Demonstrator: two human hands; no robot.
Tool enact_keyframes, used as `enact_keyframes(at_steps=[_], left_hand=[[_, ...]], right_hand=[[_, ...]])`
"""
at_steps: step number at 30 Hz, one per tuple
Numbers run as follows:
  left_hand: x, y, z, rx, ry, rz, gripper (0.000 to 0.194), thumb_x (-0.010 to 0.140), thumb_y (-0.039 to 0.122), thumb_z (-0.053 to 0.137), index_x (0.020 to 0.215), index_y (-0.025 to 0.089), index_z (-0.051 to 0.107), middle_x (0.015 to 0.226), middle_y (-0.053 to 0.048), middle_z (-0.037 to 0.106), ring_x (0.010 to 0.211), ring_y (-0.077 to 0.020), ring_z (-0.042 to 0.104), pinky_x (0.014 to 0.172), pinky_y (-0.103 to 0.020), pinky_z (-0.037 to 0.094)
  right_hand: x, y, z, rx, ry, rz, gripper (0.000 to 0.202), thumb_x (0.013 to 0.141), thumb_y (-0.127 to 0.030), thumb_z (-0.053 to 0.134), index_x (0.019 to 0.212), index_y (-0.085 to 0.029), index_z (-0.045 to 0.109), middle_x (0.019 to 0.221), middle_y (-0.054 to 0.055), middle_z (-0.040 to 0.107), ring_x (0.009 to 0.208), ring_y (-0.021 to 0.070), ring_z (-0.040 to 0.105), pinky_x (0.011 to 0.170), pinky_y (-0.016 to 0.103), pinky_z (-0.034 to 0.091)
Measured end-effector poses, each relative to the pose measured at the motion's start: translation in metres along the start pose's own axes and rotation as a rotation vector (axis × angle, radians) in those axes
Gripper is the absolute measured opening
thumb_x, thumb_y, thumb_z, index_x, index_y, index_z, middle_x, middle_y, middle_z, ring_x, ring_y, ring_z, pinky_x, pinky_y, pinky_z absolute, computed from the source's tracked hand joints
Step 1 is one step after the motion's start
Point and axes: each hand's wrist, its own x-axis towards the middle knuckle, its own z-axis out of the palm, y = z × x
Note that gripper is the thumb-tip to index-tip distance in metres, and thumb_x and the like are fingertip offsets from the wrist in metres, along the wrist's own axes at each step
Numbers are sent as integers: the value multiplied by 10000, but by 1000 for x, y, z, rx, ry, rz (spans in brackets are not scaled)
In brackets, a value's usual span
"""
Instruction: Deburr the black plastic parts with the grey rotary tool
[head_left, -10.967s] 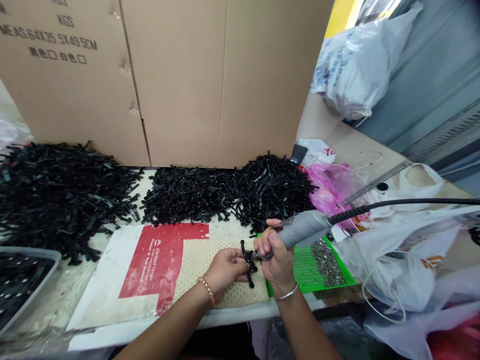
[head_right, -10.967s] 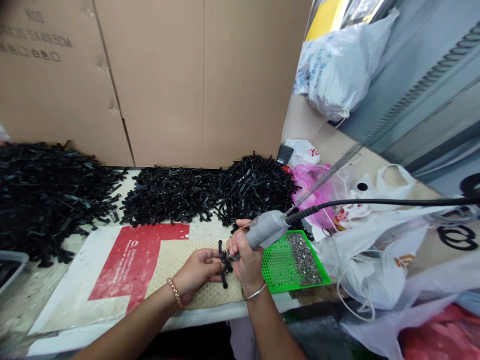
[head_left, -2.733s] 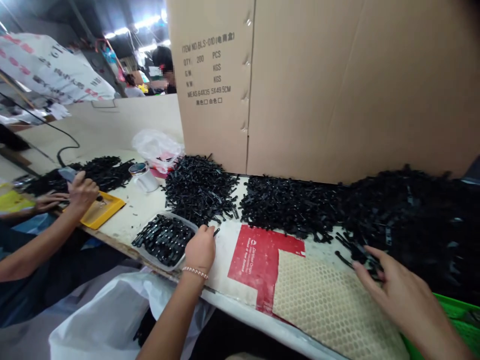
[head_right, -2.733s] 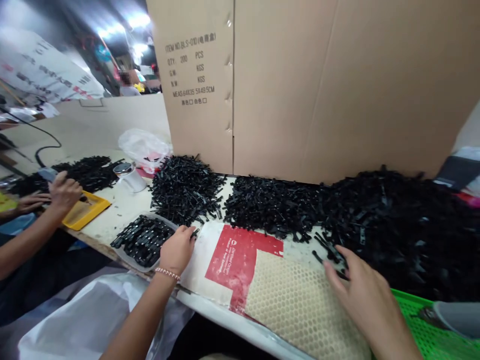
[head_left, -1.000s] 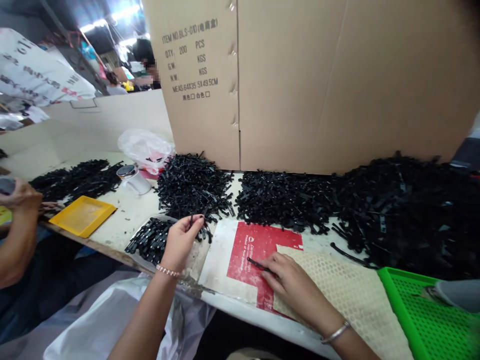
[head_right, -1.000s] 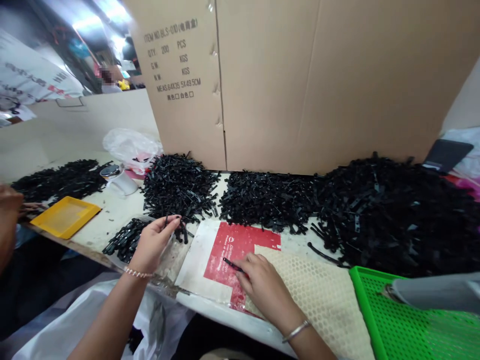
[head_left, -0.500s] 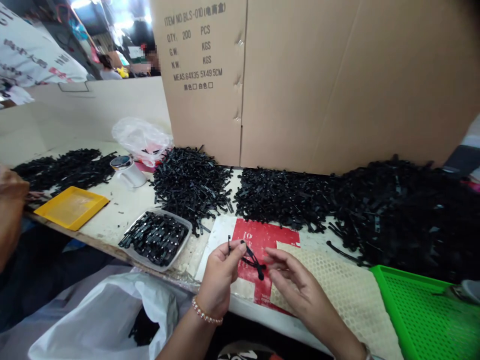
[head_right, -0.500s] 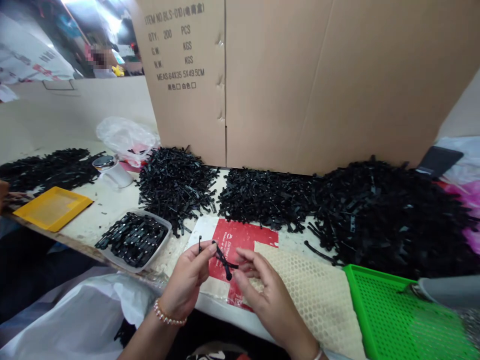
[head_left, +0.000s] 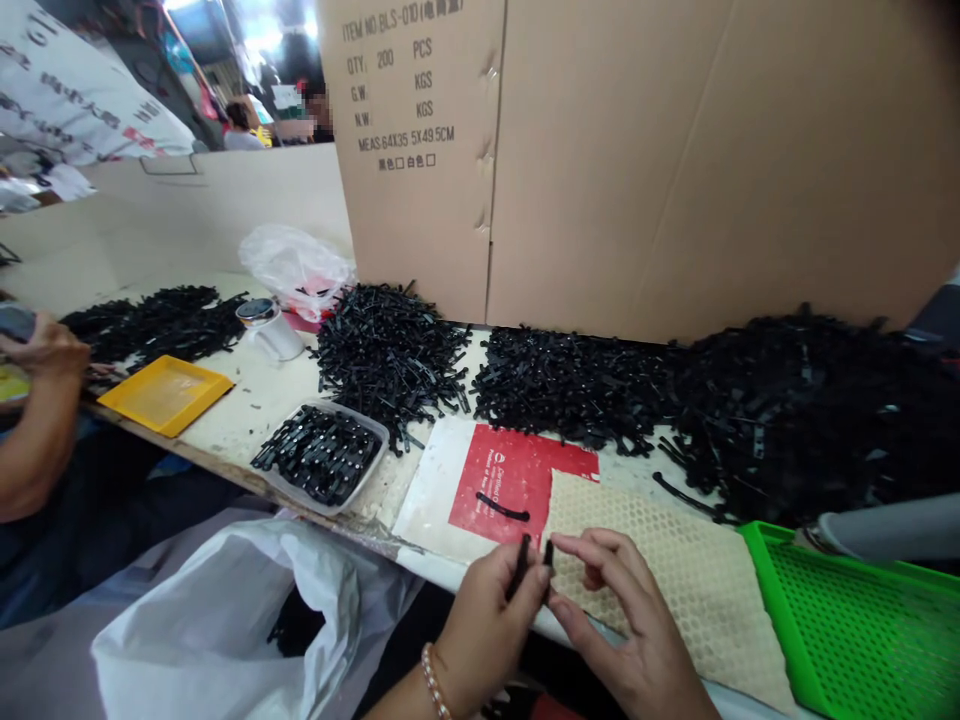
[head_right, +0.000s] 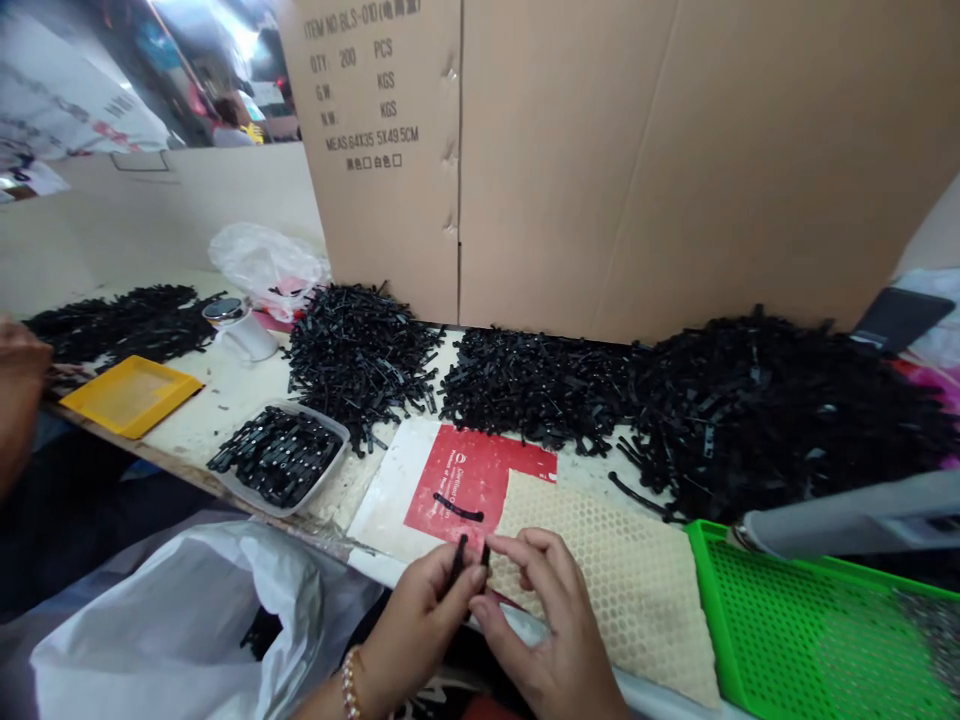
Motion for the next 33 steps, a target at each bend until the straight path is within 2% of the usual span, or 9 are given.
enact_keyframes(at_steps=[7,12,14,16,19,22,26,30,33], left_hand=[[-7,1,11,237,-86,70,180,833,282,499,784,143,602,740,-48,613,687,-161,508,627,-242,383],[-9,0,14,312,-101,103,201,826,253,493,774,145,655,707,-44,638,640,-151,525,578,-230,354],[-8,-1,12,375,-89,52,224,821,292,515,762,149,677,658,-32,634,566,-136,493,532,-232,321],[-6,-1,9,402,-36,-1,250,818,338,534,759,155,693,653,-29,648,533,-127,467,520,-236,304],[0,6,2,199,6,-45,275,809,397,564,806,149,683,749,-45,686,630,-141,522,606,-233,359],[2,18,-1,-54,-19,-124,331,773,461,614,769,130,629,713,-44,662,639,-122,502,624,-219,368],[1,27,4,-265,-21,-237,408,708,511,680,819,133,573,677,-17,611,605,-109,505,604,-218,393],[1,22,11,-332,-83,-303,494,671,555,701,882,125,581,710,-13,582,518,-94,488,470,-196,354],[2,18,14,-313,-52,-240,442,702,518,696,828,102,616,619,13,523,501,-54,406,462,-164,272]], right_hand=[[3,6,-2,3,-14,38,227,821,-383,635,1019,-275,661,1032,67,530,1002,266,523,862,379,451],[-2,5,8,223,-10,138,152,843,-394,631,845,-252,686,1053,79,575,1059,279,515,935,431,413],[-2,2,5,409,84,154,149,860,-394,631,844,-254,682,1054,67,611,1109,267,513,1031,459,332],[1,-1,-2,627,259,155,146,874,-404,629,899,-269,677,898,36,650,1038,238,573,1051,463,318],[5,-4,-17,806,379,197,202,882,-428,621,995,-269,674,646,-20,545,702,164,616,824,357,517],[5,-3,-25,628,210,254,277,941,-416,522,1103,-240,661,690,1,527,586,120,539,596,218,513],[-3,-1,-21,273,60,104,321,975,-353,438,1241,-254,589,978,59,576,840,155,583,742,216,506],[-7,2,-11,102,92,-4,351,948,-301,508,1294,-246,523,1015,53,607,922,174,604,806,234,505],[-6,5,-7,61,137,-16,209,914,-281,581,1116,-227,595,922,32,633,833,167,625,748,230,519]])
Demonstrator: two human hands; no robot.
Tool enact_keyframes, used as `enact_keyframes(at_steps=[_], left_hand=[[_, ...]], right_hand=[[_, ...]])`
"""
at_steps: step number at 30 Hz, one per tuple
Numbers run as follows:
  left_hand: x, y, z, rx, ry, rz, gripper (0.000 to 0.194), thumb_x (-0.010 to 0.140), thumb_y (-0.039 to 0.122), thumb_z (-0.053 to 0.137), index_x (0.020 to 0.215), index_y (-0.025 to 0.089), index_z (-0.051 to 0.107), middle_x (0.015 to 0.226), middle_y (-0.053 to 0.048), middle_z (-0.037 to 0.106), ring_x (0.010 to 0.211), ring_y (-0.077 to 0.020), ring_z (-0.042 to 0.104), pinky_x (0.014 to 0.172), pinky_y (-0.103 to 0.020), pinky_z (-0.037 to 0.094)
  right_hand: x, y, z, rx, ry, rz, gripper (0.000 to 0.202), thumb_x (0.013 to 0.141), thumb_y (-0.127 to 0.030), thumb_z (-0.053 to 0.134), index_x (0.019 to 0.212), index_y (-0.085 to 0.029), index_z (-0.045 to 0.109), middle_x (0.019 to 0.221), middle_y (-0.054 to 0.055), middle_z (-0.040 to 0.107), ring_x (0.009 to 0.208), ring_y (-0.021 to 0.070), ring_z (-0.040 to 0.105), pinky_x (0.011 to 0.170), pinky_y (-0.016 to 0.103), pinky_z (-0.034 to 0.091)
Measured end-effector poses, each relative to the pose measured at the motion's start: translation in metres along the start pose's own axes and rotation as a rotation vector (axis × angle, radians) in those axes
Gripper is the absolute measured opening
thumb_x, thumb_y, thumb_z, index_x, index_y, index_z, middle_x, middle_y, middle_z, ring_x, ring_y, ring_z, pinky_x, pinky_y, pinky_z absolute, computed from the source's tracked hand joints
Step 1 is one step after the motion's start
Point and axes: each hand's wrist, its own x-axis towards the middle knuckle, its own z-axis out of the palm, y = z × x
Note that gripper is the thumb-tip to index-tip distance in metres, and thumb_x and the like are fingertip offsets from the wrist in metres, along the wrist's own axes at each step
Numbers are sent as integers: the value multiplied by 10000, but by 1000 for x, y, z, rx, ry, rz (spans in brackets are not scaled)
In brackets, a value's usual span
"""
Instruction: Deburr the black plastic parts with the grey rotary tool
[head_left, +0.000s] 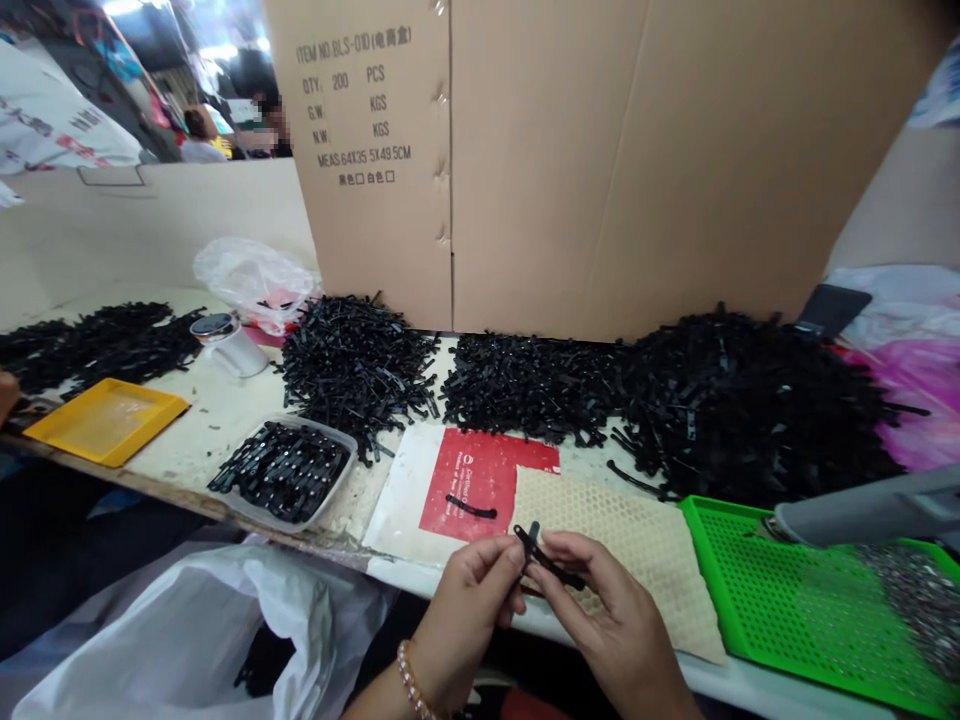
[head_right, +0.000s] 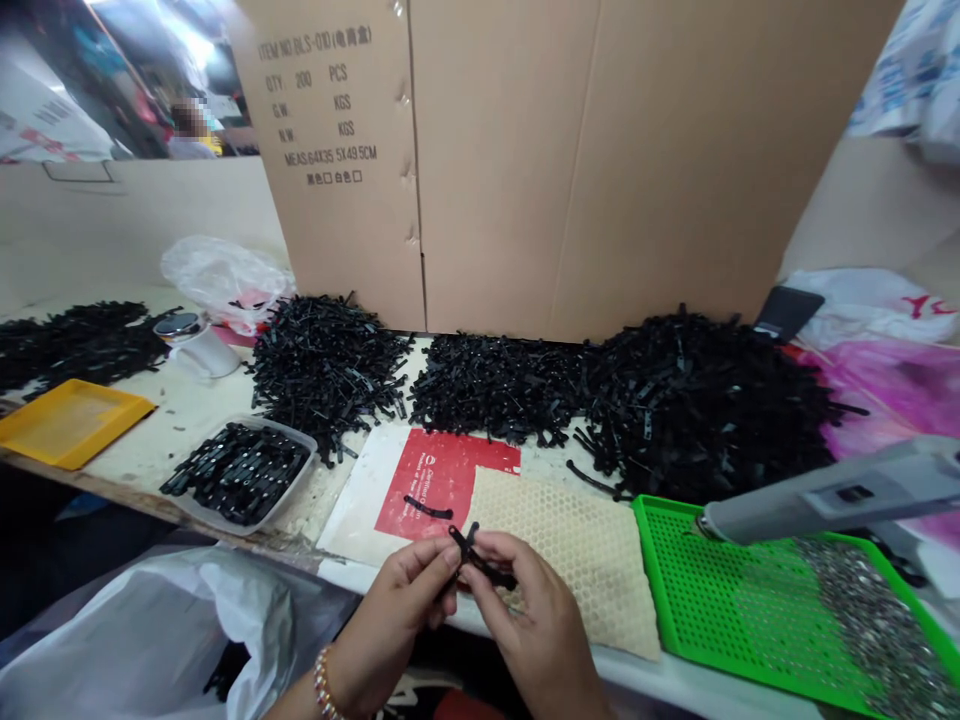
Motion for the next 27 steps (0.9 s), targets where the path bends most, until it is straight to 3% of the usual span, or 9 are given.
enact_keyframes(at_steps=[3,10,27], left_hand=[[1,0,1,-34,1,13,394,711,485,696,782,106,616,604,14,515,531,-53,401,500,-160,282],[-5,7,5,42,13,16,396,703,502,670,743,113,611,571,17,500,475,-57,370,450,-175,260],[-4,5,6,101,46,22,450,681,557,661,757,121,582,542,32,498,408,-48,372,420,-177,253]], right_hand=[[2,0,0,-4,-24,-89,64,923,-242,566,958,-219,614,902,37,614,844,171,608,742,245,509],[4,-3,-1,-25,40,-173,65,931,-200,553,961,-226,604,872,31,568,821,158,585,717,235,491],[1,-1,-1,-46,98,-205,106,917,-165,554,994,-212,610,897,46,567,838,170,592,729,255,520]])
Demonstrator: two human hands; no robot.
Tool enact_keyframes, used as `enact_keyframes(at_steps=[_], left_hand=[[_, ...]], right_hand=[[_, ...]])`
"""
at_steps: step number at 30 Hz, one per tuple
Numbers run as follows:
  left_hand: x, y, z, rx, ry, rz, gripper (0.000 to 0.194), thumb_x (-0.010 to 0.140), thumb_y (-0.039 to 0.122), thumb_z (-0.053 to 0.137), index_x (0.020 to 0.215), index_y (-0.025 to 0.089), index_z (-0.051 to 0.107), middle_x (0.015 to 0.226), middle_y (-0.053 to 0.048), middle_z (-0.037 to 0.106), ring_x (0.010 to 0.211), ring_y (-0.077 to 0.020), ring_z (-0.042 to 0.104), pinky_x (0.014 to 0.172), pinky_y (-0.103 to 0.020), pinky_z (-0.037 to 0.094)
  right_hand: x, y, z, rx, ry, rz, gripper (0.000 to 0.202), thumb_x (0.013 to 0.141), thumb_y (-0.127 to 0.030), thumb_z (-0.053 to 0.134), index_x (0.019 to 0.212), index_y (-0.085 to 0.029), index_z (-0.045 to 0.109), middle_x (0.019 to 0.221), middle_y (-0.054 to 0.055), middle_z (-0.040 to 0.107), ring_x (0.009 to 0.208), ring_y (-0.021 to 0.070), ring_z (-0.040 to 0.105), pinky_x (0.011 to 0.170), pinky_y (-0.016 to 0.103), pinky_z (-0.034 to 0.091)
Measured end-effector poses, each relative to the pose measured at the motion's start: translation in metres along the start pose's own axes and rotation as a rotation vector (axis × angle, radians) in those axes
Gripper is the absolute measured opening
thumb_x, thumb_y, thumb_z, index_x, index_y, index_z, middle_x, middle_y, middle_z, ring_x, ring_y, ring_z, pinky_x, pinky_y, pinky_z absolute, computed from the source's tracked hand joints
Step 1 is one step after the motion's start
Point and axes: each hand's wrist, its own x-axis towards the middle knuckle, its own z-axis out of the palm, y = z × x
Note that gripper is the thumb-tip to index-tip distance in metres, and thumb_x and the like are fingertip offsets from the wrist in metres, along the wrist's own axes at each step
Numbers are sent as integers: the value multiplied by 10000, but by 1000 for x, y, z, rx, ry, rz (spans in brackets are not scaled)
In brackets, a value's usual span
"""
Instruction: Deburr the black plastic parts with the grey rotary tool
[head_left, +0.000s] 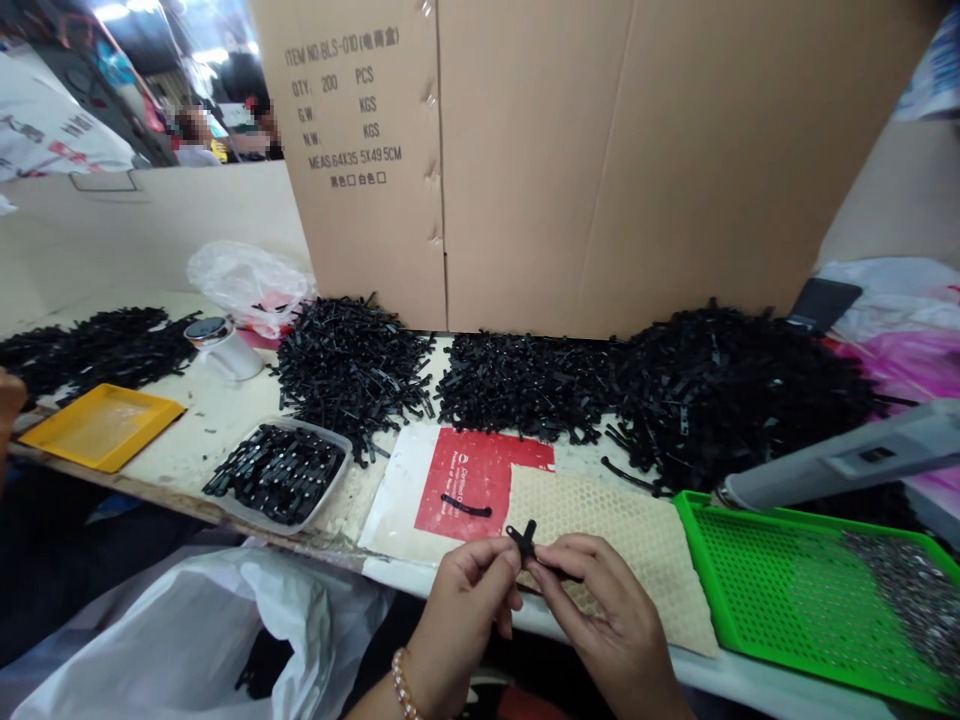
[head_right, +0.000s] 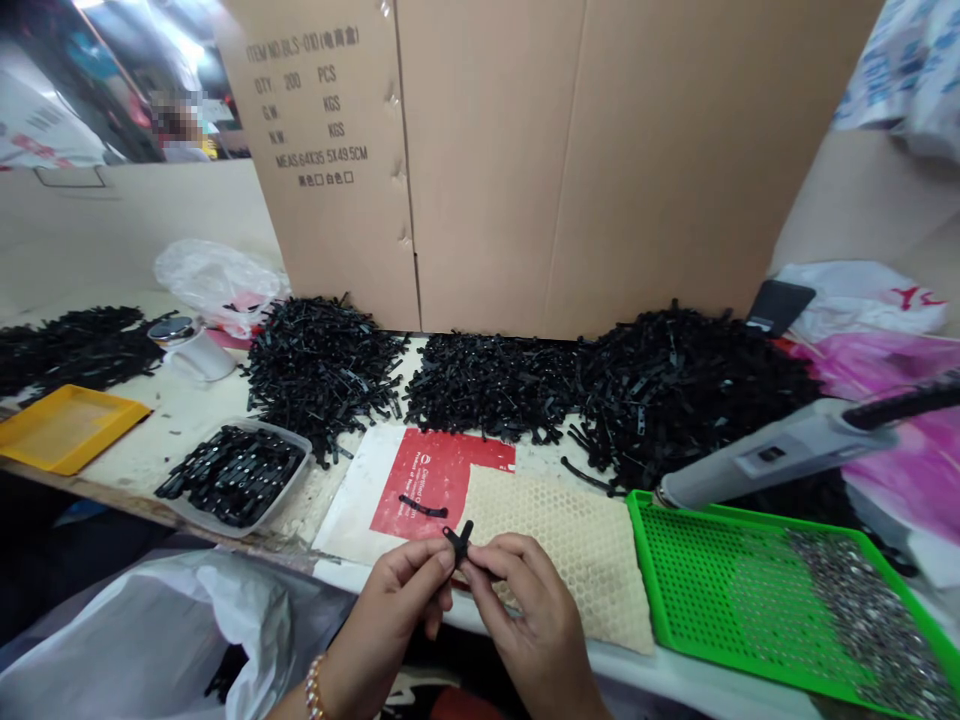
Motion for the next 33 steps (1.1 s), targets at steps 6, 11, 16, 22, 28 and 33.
enact_keyframes(at_steps=[6,11,16,22,28,33], left_hand=[[-1,-3,0,-8,14,1,419,704,536,654,748,124,586,548,32,497,423,-50,366,434,-182,250],[-1,-5,0,-32,6,-1,436,706,557,659,734,129,585,545,36,485,431,-53,353,440,-192,229],[4,-7,-1,-55,36,23,462,721,571,655,760,113,610,536,44,459,449,-45,298,449,-193,197],[12,1,-7,-78,156,91,487,680,598,682,741,118,626,508,28,493,472,-66,358,479,-191,247],[23,12,-24,-127,232,135,515,614,616,725,734,120,653,578,-5,576,509,-81,436,521,-196,306],[38,-6,-35,-157,169,129,624,520,761,678,625,148,628,545,-30,550,447,-102,442,472,-243,320]], right_hand=[[-6,3,0,-27,-29,-27,184,922,-134,519,1059,-213,615,948,66,567,879,185,599,762,285,541],[-12,11,2,-85,-59,-53,245,928,-121,498,1130,-216,599,991,83,563,915,198,594,776,307,548],[-15,9,4,-181,-121,-139,327,944,-115,460,1243,-216,550,1021,88,594,940,195,598,805,303,541],[22,11,-1,-48,-182,3,201,938,-248,515,1114,-207,604,1048,81,598,991,202,581,850,312,516],[107,74,7,-348,-280,135,195,854,-227,533,1005,-132,610,910,100,629,785,225,614,717,341,510],[137,106,47,-406,-333,38,143,806,-172,597,663,-168,611,648,52,588,560,185,574,544,285,465]])
